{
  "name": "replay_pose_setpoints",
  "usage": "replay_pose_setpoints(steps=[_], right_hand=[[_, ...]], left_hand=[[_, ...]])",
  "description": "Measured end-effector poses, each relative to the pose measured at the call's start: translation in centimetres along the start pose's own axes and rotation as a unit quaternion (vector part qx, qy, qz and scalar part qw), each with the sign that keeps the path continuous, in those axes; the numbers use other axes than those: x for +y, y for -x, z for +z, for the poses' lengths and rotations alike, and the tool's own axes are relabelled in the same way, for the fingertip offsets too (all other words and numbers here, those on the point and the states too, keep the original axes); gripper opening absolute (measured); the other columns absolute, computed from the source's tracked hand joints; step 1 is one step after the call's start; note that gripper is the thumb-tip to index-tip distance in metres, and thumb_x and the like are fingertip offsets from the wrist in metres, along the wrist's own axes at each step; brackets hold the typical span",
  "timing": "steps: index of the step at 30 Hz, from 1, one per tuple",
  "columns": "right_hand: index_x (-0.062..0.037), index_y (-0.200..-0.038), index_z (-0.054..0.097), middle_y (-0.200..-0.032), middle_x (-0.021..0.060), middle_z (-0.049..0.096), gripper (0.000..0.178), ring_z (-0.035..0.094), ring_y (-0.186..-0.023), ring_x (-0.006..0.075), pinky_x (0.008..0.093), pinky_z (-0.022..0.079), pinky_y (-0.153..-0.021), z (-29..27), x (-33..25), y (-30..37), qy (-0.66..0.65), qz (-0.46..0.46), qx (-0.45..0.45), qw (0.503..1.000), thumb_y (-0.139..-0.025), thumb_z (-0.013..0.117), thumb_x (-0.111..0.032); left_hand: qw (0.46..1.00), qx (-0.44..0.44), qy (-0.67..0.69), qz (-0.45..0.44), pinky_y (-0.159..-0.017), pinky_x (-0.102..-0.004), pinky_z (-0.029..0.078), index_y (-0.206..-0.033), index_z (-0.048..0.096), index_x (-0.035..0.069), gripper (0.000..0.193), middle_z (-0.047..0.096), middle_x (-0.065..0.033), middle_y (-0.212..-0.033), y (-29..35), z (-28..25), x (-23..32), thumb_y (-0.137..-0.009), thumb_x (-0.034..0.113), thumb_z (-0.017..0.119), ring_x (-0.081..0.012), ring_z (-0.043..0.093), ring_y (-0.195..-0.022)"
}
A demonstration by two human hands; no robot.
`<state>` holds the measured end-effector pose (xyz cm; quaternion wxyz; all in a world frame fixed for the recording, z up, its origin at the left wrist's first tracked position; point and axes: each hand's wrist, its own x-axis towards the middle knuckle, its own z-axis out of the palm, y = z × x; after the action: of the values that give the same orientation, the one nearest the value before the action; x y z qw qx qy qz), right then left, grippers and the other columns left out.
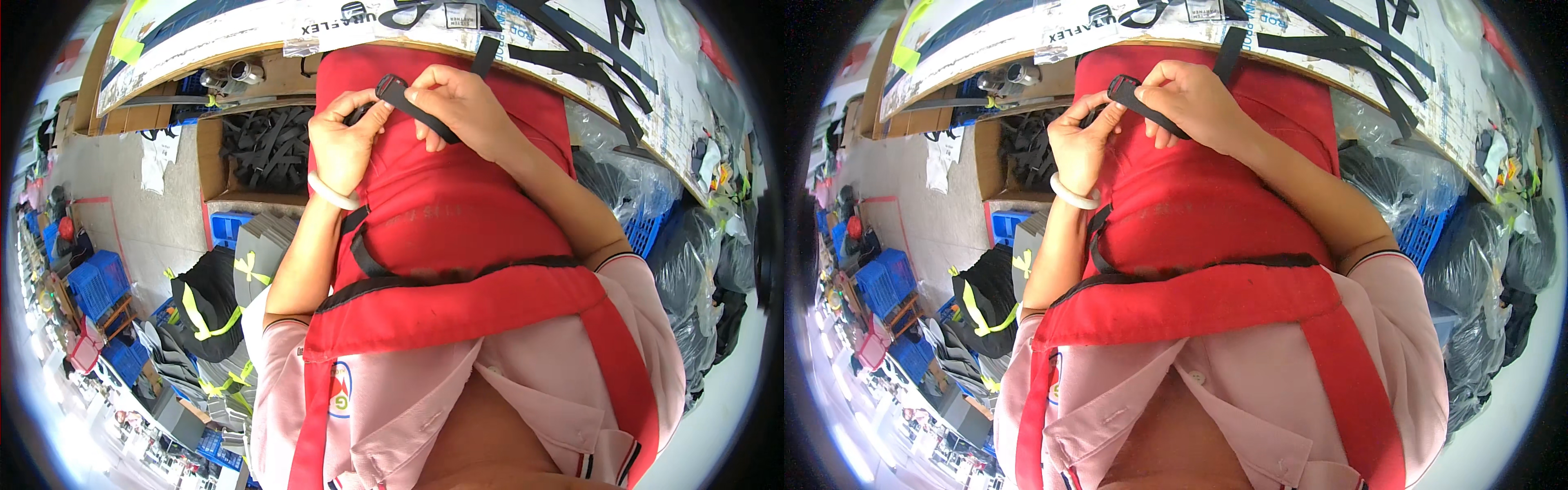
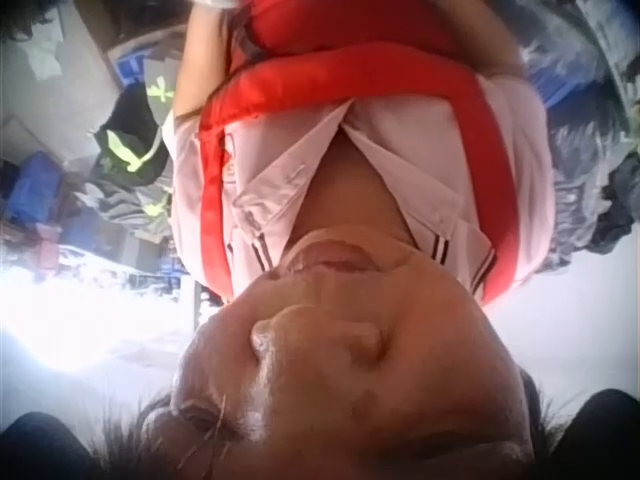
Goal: Manually threading black straps through plastic buckles/components.
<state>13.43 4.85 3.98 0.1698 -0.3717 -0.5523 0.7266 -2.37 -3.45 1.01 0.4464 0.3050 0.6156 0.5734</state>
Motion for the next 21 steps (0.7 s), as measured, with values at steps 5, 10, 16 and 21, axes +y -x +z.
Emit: replay_pose_setpoints(steps=[5,10,16,21], right_hand=[[-0.0019,-0.092,0.057,-0.066,0.0065,0.062,0.019,0.058,-0.049,0.0103,0.0209,0.046,-0.046,0.3,0.7,-0.5,-0.068,-0.014,0.02,0.997,-0.095,0.056,-0.021],[0.001,-0.09,0.056,-0.069,0.0094,0.064,0.02,0.059,-0.052,0.0124,0.0229,0.048,-0.048,0.7,1.2,-0.7,-0.112,-0.025,0.02,0.993,-0.095,0.055,-0.018],[0.0015,-0.093,0.054,-0.07,0.009,0.063,0.021,0.06,-0.054,0.0123,0.0229,0.049,-0.049,1.0,1.9,-1.1,-0.145,-0.047,0.023,0.988,-0.094,0.056,-0.019],[0.0033,-0.108,0.052,-0.074,0.0094,0.063,0.027,0.061,-0.058,0.0124,0.023,0.05,-0.052,0.9,3.0,-1.6,-0.141,-0.068,0.033,0.987,-0.095,0.057,-0.02]], left_hand=[[0.959,0.008,-0.184,0.217,-0.055,-0.0217,0.044,-0.089,0.071,-0.001,0.013,0.064,-0.0032,-0.076,-0.4,-0.1,-0.2,-0.077,0.0,0.074,-0.008,0.055,-0.062],[0.964,0.001,-0.183,0.193,-0.062,-0.0254,0.049,-0.089,0.071,0.0,0.015,0.066,-0.0085,-0.079,-0.6,-0.7,-0.1,-0.074,-0.001,0.074,-0.0144,0.062,-0.069],[0.926,-0.005,-0.254,0.279,-0.065,-0.0278,0.051,-0.089,0.07,0.0,0.016,0.066,-0.0102,-0.079,0.0,-0.2,0.0,-0.073,-0.001,0.074,-0.0192,0.064,-0.07],[0.953,0.016,-0.207,0.223,-0.065,-0.0266,0.05,-0.088,0.07,0.0,0.016,0.066,-0.0098,-0.079,0.1,0.0,-0.4,-0.073,-0.001,0.075,-0.017,0.064,-0.07]])
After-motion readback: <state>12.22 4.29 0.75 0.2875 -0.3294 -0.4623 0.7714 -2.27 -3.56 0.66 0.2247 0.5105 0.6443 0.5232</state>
